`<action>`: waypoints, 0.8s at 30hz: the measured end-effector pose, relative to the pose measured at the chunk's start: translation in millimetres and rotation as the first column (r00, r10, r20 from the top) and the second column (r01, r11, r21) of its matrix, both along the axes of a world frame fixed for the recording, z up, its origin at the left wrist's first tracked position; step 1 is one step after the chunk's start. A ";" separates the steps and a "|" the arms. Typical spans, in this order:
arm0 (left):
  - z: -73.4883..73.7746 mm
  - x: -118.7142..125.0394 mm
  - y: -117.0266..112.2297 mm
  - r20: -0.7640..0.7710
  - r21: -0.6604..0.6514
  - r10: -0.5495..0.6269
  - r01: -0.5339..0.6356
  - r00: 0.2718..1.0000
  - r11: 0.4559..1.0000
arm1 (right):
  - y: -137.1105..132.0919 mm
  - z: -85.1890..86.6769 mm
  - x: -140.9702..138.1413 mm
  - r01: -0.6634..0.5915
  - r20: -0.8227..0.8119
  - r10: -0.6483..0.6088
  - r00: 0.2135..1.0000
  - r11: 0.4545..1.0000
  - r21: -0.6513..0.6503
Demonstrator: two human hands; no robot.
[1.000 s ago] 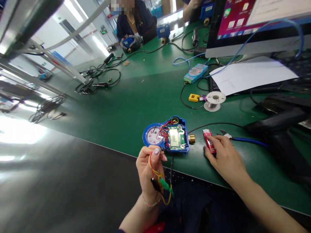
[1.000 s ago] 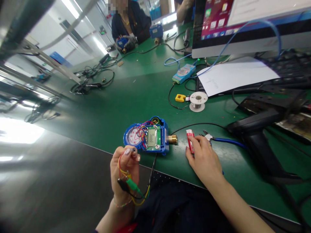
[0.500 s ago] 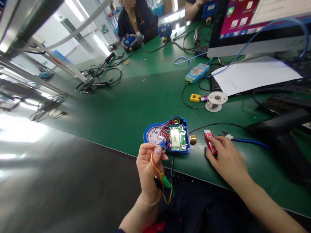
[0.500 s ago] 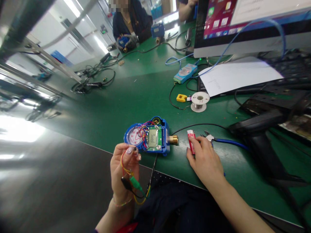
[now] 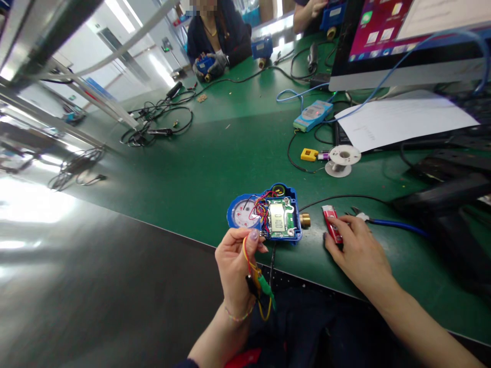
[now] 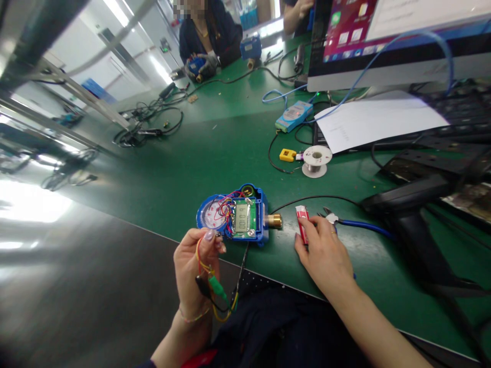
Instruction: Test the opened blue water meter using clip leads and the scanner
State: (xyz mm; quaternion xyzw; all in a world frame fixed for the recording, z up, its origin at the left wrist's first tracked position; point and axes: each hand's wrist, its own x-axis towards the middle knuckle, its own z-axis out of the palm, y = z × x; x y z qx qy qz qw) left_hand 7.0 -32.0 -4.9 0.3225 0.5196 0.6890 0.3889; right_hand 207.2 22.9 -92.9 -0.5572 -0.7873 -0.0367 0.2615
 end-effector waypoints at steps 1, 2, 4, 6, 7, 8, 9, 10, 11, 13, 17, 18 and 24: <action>-0.3 -0.3 -0.1 -0.033 -0.003 0.002 -0.003 0.999 1.000 | 0.0 0.0 0.1 -0.001 -0.003 0.001 1.000 1.000 0.003; -0.5 -0.6 -0.3 -0.079 0.000 0.010 -0.010 0.997 1.000 | 0.0 0.0 0.1 -0.001 -0.005 0.001 1.000 1.000 0.005; -0.9 -1.7 -0.9 -0.201 0.046 0.030 -0.022 0.979 0.999 | -0.1 0.3 0.1 0.001 -0.008 -0.001 1.000 1.000 0.009; -1.8 -3.7 -1.5 -0.349 0.139 0.059 -0.010 0.935 0.990 | -0.3 0.8 -0.1 0.003 -0.004 -0.003 1.000 1.000 0.009; -2.2 -5.0 -1.8 -0.426 0.198 0.079 0.007 0.901 0.980 | -0.4 1.1 -0.2 0.005 -0.003 -0.005 1.000 1.000 0.007; -2.6 -6.2 -2.0 -0.504 0.258 0.108 0.031 0.857 0.966 | -0.5 1.5 -0.4 0.005 -0.004 -0.005 1.000 1.000 0.005; -2.9 -7.4 -2.2 -0.582 0.316 0.145 0.058 0.800 0.947 | -0.6 1.9 -0.5 0.003 -0.004 -0.003 1.000 1.000 0.001; -3.1 -8.4 -2.3 -0.653 0.366 0.186 0.090 0.734 0.926 | -0.6 2.3 -0.7 0.003 -0.007 -0.003 1.000 1.000 -0.005; -3.1 -9.0 -2.4 -0.710 0.403 0.224 0.125 0.668 0.907 | -0.7 2.8 -0.9 0.001 -0.012 -0.001 1.000 1.000 -0.012; -3.1 -9.5 -2.5 -0.779 0.436 0.268 0.184 0.566 0.881 | -0.7 3.6 -1.2 -0.004 -0.023 0.004 1.000 1.000 -0.023; -5.1 -8.1 -1.6 -0.823 0.439 0.288 0.226 0.489 0.869 | -0.8 4.2 -1.4 -0.002 -0.032 0.002 0.999 1.000 -0.016; -5.9 -7.7 -1.1 -0.830 0.436 0.291 0.227 0.475 0.871 | -0.8 4.0 -1.4 -0.001 -0.029 0.000 1.000 1.000 -0.013; -8.9 -5.6 3.0 -0.866 0.411 0.291 0.247 0.407 0.878 | 0.0 2.5 -0.6 -0.008 -0.022 0.009 1.000 1.000 0.024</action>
